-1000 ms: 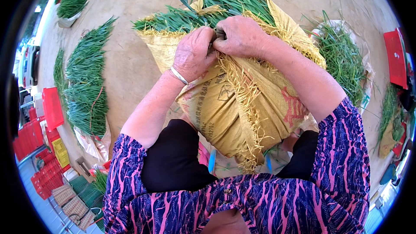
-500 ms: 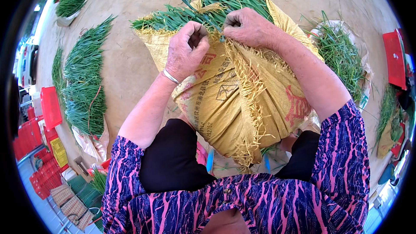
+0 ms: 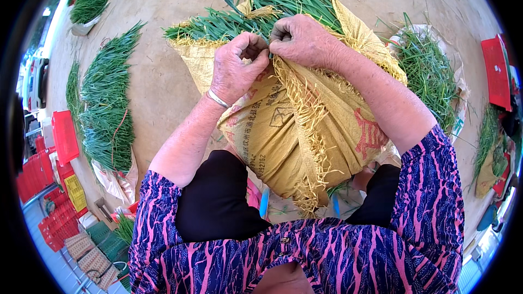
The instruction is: The person ties a large yellow bag filled with green vegetables by hand using a green plastic strap, pulling the opening together and securing it with a knot.
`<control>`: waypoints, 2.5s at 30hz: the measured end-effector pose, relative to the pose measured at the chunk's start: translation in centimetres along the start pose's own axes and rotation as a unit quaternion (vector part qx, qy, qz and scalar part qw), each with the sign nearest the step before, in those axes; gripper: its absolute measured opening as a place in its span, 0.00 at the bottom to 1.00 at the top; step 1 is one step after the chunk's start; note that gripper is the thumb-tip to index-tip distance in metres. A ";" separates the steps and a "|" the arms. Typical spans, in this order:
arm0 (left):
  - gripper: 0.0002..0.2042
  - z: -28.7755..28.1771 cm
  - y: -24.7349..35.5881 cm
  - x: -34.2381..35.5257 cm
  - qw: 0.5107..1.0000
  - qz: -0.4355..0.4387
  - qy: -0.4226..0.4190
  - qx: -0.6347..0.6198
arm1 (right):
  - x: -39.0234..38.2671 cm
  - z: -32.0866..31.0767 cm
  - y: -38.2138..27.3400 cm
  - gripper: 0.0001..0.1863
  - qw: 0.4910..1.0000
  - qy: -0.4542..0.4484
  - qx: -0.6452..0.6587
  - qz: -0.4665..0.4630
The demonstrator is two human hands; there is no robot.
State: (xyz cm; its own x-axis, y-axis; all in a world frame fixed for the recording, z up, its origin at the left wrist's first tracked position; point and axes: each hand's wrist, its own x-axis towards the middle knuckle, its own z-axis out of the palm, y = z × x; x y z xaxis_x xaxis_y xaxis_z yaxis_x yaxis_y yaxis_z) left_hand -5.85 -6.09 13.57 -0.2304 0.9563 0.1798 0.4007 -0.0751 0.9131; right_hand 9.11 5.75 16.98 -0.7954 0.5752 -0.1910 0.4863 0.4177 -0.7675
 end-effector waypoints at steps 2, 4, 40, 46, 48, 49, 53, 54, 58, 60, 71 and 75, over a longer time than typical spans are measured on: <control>0.05 -0.3 -0.4 0.2 0.998 0.042 -0.010 0.045 | 0.0 0.1 -0.4 0.15 1.000 -0.001 -0.010 -0.008; 0.07 -0.8 -0.4 0.5 0.995 0.041 -0.037 0.087 | -0.1 0.4 -0.9 0.14 0.999 0.000 -0.037 -0.014; 0.08 0.8 -1.1 0.4 0.974 0.142 -0.015 0.173 | 2.1 -0.3 0.8 0.12 0.996 -0.087 -0.019 -0.004; 0.09 0.7 -0.7 0.7 0.969 0.160 -0.015 0.187 | 3.7 -0.1 1.6 0.16 0.992 -0.129 -0.004 0.005; 0.10 0.5 -0.8 0.7 0.968 0.163 -0.020 0.190 | 3.7 -0.1 1.7 0.15 0.989 -0.145 0.013 0.008; 0.10 0.4 -0.9 0.7 0.968 0.163 -0.025 0.190 | 3.6 -0.1 1.6 0.15 0.988 -0.152 0.014 0.016; 0.11 0.4 -0.8 0.7 0.967 0.162 -0.038 0.192 | 3.7 -0.6 1.2 0.16 0.979 -0.201 -0.023 0.019; 0.11 0.4 -0.7 0.7 0.965 0.166 -0.037 0.198 | 3.5 -0.5 1.1 0.16 0.981 -0.190 -0.031 0.004; 0.11 0.3 -0.7 0.6 0.961 0.174 -0.037 0.214 | 2.6 0.3 0.7 0.17 0.986 -0.141 -0.078 -0.031; 0.11 0.4 -0.9 0.5 0.963 0.168 -0.030 0.209 | 2.2 0.5 0.8 0.16 0.987 -0.086 -0.126 -0.049; 0.07 1.6 -1.7 0.4 0.981 0.125 0.002 0.151 | 0.9 0.6 1.6 0.12 0.995 0.049 -0.077 -0.042; 0.07 1.6 -1.5 0.4 0.980 0.124 0.003 0.153 | 1.3 -0.1 1.3 0.12 0.995 -0.012 -0.068 -0.066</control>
State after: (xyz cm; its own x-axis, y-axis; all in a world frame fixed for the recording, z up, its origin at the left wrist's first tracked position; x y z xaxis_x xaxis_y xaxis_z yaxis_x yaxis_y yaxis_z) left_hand -5.14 -5.20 11.70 -0.0978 0.9176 0.3852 0.6920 -0.2155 0.6889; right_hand 8.71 7.11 15.83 -0.8636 0.4921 -0.1092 0.4192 0.5807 -0.6980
